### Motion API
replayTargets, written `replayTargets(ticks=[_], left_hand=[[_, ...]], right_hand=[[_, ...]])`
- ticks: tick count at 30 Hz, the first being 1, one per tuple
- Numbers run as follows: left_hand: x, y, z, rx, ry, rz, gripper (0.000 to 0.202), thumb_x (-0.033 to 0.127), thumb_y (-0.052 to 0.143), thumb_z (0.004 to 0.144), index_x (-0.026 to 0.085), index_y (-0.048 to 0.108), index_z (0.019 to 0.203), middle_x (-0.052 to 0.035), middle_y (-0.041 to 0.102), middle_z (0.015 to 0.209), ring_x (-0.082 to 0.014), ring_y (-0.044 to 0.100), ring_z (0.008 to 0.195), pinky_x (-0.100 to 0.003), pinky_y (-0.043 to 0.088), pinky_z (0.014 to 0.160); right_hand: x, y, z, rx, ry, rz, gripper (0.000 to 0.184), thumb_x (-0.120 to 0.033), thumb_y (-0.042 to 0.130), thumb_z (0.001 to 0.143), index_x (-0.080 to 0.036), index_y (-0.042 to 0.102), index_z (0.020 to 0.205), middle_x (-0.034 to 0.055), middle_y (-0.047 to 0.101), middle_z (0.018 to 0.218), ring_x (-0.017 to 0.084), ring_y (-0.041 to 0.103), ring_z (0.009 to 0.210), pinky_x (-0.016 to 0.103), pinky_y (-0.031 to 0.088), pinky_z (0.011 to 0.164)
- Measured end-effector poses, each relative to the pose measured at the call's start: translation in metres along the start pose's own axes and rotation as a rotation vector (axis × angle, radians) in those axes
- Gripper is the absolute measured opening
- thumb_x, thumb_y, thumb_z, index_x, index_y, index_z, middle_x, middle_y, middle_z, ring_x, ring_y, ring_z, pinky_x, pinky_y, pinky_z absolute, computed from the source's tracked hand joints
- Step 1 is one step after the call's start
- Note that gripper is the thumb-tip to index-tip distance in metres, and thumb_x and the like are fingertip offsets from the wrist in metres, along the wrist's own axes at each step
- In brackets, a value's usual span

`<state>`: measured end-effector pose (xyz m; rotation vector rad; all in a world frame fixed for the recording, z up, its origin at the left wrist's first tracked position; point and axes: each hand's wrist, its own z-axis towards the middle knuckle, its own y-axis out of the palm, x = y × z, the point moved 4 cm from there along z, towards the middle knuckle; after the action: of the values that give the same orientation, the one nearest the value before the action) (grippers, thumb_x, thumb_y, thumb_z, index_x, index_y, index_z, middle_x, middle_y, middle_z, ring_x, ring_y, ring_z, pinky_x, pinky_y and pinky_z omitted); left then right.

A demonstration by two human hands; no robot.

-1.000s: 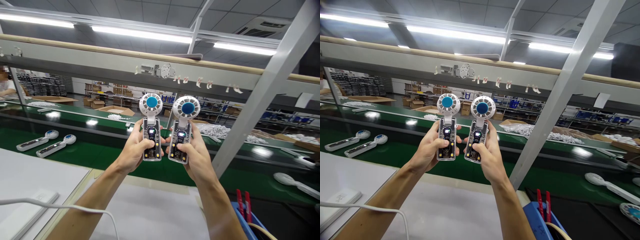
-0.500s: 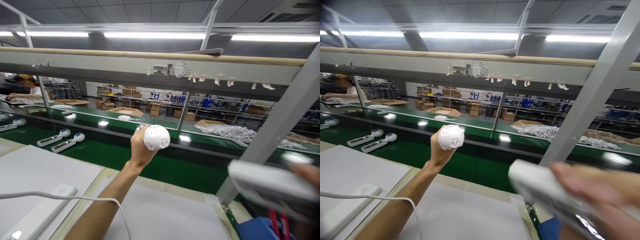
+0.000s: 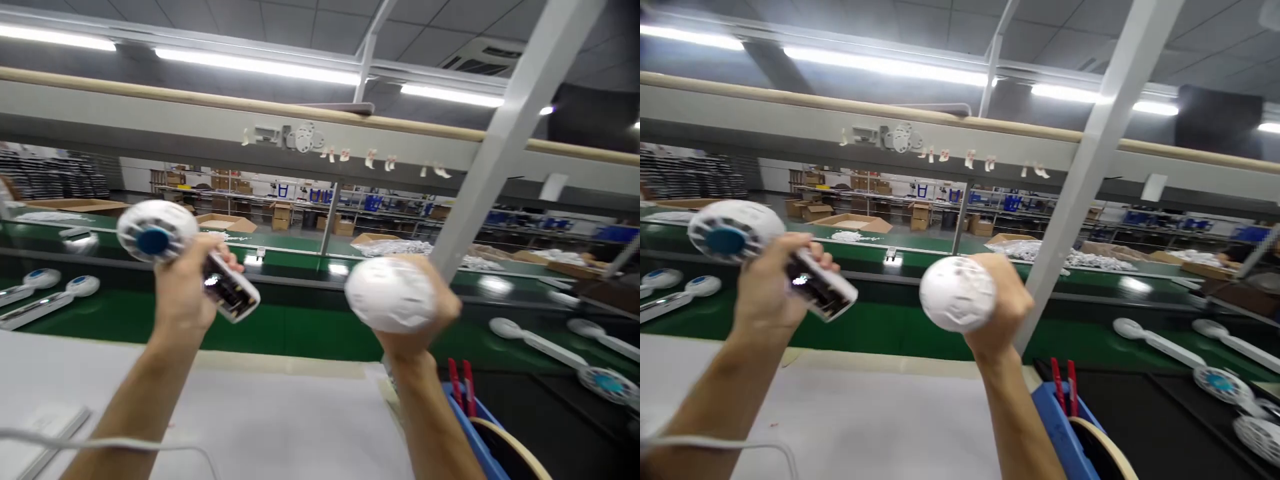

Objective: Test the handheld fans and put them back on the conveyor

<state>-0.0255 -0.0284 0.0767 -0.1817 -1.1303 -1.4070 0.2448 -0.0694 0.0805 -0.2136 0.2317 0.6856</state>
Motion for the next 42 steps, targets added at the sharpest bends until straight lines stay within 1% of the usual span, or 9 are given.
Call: replayTargets(ticks=[4,7,11,15,20,27,31,36,42], left_hand=[[0.022,-0.003,-0.002,0.022,0.074,-0.077,0.02,0.018,0.07,0.074,0.019,0.052,0.065,0.0048,0.054,0.06,-0.0111,0.056,0.056,-0.028,0.056,0.06],[0.021,0.002,-0.005,-0.109,0.036,-0.092,0.019,0.023,0.071,0.074,0.019,0.055,0.065,0.004,0.055,0.06,-0.0118,0.055,0.054,-0.028,0.055,0.056],[0.001,0.017,-0.007,-0.393,-0.116,-0.123,0.02,0.026,0.075,0.069,0.019,0.056,0.068,0.0035,0.056,0.057,-0.0133,0.057,0.052,-0.03,0.055,0.056],[-0.029,0.03,-0.014,-0.574,-0.486,-0.279,0.026,0.036,0.075,0.073,0.019,0.058,0.081,0.003,0.058,0.062,-0.0124,0.056,0.054,-0.029,0.054,0.056],[-0.049,0.03,-0.017,-0.533,-0.627,-0.24,0.027,0.033,0.076,0.072,0.016,0.061,0.087,-0.0009,0.062,0.073,-0.0142,0.06,0.063,-0.031,0.057,0.062],[-0.081,0.028,-0.014,-0.532,-0.636,-0.071,0.022,0.027,0.07,0.069,0.016,0.056,0.081,-0.0018,0.061,0.073,-0.0136,0.061,0.063,-0.03,0.057,0.064],[-0.119,0.02,-0.01,-0.452,-0.642,0.101,0.035,0.027,0.074,0.068,0.018,0.051,0.093,0.001,0.058,0.064,-0.0155,0.061,0.058,-0.031,0.056,0.057],[-0.175,-0.003,-0.009,-0.407,-0.59,0.412,0.044,0.024,0.072,0.072,0.019,0.047,0.108,0.0026,0.06,0.069,-0.0153,0.06,0.052,-0.029,0.052,0.052],[-0.219,-0.04,-0.002,-0.401,-0.443,0.9,0.038,0.024,0.073,0.074,0.017,0.053,0.106,-0.0046,0.068,0.094,-0.0186,0.066,0.08,-0.031,0.051,0.075]], right_hand=[[0.006,0.026,-0.001,0.045,-0.283,-0.042,0.007,-0.016,0.062,0.077,-0.02,0.06,0.073,0.0056,0.067,0.071,0.02,0.065,0.064,0.03,0.054,0.058],[0.01,0.038,-0.005,0.004,-0.304,-0.069,0.007,-0.013,0.057,0.077,-0.019,0.059,0.073,0.0051,0.066,0.068,0.018,0.063,0.06,0.027,0.051,0.054],[0.023,0.044,-0.007,-0.095,-0.12,0.008,0.008,-0.023,0.063,0.076,-0.017,0.065,0.082,0.0073,0.07,0.079,0.022,0.068,0.072,0.03,0.054,0.063],[0.054,0.062,-0.014,-0.305,0.245,0.034,0.035,-0.031,0.071,0.069,-0.016,0.069,0.101,0.0098,0.071,0.1,0.028,0.068,0.092,0.034,0.054,0.076],[0.098,0.089,-0.036,-0.543,0.524,-0.047,0.038,-0.029,0.073,0.064,-0.015,0.068,0.099,0.008,0.071,0.097,0.028,0.066,0.092,0.035,0.05,0.079],[0.154,0.123,-0.086,-0.623,0.833,-0.046,0.053,-0.034,0.076,0.066,-0.015,0.061,0.113,0.0083,0.071,0.106,0.025,0.067,0.093,0.03,0.051,0.072],[0.167,0.137,-0.111,-0.743,0.864,-0.148,0.059,-0.035,0.073,0.072,-0.014,0.055,0.124,0.0124,0.069,0.117,0.026,0.067,0.101,0.03,0.052,0.077],[0.166,0.141,-0.124,-1.025,0.823,-0.299,0.038,-0.029,0.072,0.074,-0.014,0.068,0.109,0.0165,0.071,0.11,0.033,0.066,0.107,0.037,0.048,0.087],[0.153,0.139,-0.117,-1.197,0.725,-0.301,0.034,-0.033,0.07,0.079,-0.017,0.073,0.108,0.0143,0.071,0.113,0.031,0.065,0.109,0.035,0.047,0.088]])
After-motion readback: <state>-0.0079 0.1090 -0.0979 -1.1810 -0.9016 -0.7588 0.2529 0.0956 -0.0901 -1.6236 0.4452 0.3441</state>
